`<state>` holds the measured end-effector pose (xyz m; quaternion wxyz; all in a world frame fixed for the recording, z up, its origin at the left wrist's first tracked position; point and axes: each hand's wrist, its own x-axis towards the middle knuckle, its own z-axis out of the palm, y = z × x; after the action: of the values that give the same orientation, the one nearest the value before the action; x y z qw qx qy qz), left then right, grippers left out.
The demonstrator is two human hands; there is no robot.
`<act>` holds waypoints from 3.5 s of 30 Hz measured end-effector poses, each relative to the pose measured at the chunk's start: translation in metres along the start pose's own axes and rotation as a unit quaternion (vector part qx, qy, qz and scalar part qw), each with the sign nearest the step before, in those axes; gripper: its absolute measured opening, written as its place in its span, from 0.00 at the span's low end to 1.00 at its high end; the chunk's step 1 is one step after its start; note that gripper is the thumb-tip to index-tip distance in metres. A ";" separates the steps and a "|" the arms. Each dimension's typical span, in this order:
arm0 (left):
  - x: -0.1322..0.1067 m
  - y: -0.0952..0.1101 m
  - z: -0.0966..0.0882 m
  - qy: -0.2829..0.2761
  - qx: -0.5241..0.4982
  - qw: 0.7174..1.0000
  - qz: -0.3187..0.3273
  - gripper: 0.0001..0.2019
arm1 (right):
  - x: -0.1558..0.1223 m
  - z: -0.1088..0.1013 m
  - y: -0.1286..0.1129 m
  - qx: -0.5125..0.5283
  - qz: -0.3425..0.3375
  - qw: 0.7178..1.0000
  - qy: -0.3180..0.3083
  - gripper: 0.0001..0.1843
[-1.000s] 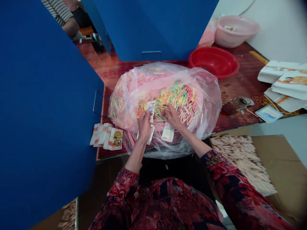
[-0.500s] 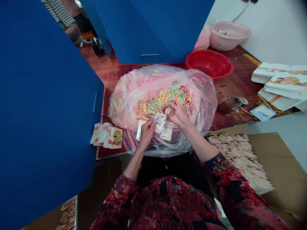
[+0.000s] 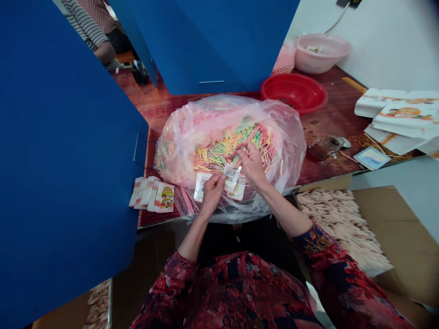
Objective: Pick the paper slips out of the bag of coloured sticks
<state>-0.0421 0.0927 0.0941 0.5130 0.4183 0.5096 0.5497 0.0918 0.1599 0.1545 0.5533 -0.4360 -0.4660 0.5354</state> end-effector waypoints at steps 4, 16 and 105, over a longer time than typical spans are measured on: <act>0.001 0.001 0.004 0.005 -0.003 1.000 0.012 0.15 | -0.009 0.002 -0.009 -0.063 0.012 0.998 -0.027 0.03; 0.010 0.004 0.009 0.021 -0.238 0.970 -0.055 0.22 | -0.016 0.005 -0.012 -0.098 -0.026 0.981 -0.164 0.11; -0.016 -0.009 -0.080 0.271 0.221 0.934 0.072 0.10 | 0.019 0.010 0.057 -0.635 -0.003 0.744 -0.208 0.15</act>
<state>-0.1177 0.0663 0.0756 0.2087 0.3921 0.7065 0.5510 0.0712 0.1812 0.1009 0.0398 -0.5629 -0.8032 0.1910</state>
